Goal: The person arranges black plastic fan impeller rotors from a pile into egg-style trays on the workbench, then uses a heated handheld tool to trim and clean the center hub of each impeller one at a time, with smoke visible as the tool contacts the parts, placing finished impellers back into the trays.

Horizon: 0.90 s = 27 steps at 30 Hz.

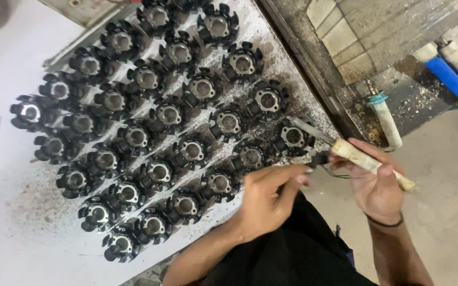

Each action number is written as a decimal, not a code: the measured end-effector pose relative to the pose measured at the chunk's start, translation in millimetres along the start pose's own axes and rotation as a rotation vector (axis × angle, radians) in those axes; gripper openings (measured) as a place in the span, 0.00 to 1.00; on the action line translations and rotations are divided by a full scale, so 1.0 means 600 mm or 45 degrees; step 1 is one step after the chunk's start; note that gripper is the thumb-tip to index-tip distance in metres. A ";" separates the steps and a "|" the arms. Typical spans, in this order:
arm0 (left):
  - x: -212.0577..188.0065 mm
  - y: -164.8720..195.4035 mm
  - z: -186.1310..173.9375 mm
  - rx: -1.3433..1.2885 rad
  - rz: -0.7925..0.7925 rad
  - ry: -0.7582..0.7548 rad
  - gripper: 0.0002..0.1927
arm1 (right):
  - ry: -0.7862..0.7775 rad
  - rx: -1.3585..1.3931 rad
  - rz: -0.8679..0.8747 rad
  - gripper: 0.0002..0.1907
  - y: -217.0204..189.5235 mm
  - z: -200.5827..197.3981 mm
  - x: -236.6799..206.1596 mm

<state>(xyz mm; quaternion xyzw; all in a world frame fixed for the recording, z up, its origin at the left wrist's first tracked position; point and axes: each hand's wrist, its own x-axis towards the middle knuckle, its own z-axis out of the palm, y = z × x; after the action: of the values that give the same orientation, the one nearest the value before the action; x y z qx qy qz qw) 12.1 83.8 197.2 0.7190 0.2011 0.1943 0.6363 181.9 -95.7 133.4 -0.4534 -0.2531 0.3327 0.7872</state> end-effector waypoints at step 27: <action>0.018 -0.061 -0.021 0.836 0.321 0.200 0.14 | -0.148 -1.244 0.069 0.18 -0.114 0.047 0.026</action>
<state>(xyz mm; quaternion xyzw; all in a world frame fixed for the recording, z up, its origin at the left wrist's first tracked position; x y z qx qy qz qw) 13.0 104.4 162.8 0.8870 0.2110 0.2509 0.3250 192.3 -93.6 208.3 -0.7567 -0.4112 0.2200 0.4582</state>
